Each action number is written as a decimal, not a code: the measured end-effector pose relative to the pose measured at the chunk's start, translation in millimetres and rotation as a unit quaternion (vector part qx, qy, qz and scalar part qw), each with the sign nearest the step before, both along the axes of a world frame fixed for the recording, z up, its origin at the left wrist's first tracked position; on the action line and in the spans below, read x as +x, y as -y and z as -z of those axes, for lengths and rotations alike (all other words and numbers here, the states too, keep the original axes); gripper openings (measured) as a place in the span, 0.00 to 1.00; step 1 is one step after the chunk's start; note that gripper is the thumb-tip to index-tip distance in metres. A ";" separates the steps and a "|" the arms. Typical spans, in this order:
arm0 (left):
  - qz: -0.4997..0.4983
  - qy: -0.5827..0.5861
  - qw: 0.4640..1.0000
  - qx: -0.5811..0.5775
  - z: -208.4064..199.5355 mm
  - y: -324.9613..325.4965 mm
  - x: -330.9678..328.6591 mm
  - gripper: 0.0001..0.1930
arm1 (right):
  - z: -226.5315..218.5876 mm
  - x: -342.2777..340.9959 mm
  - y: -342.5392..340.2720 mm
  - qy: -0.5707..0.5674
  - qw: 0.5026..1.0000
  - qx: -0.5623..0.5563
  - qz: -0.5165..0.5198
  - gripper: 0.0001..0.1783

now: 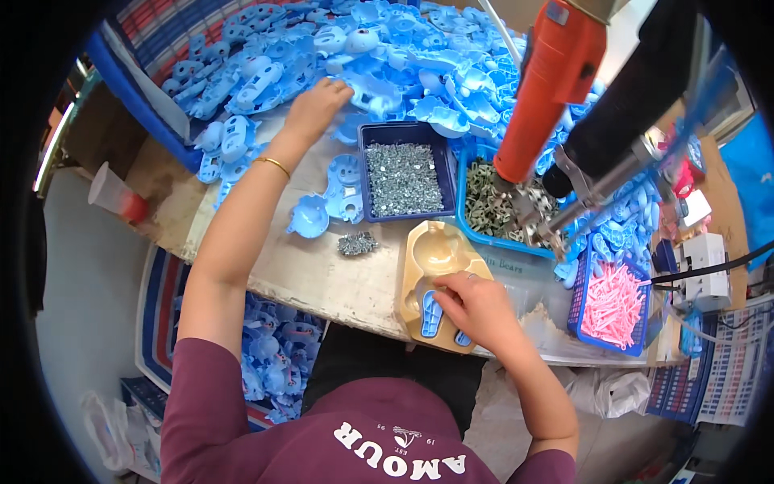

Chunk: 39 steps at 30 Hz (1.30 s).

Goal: Assembling plastic components of a toy at a factory workbench using a pneumatic screwdriver.

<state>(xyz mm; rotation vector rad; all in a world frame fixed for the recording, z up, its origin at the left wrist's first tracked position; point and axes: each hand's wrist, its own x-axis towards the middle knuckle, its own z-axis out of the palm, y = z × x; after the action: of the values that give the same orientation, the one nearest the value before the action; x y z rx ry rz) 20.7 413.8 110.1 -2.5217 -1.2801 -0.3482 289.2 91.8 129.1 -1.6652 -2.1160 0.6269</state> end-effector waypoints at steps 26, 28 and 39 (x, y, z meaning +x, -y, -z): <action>0.414 0.127 0.897 -0.089 16.6 288.5 82.0 0.16 | -26.9 52.2 38.2 -0.098 0.986 0.064 0.117 0.16; 0.409 0.125 0.899 -0.088 17.6 287.2 82.5 0.18 | -15.9 53.1 48.3 -0.034 0.993 0.110 0.022 0.28; 0.280 0.200 0.921 -0.182 10.1 303.0 108.8 0.42 | -3.6 55.3 55.9 0.005 0.995 0.097 0.009 0.33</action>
<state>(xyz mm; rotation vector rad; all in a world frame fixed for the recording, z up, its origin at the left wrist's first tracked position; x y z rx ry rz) 129.4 110.8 100.0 -3.2448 -0.7480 -0.8570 344.6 35.9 132.7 -1.5810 -2.0930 0.3934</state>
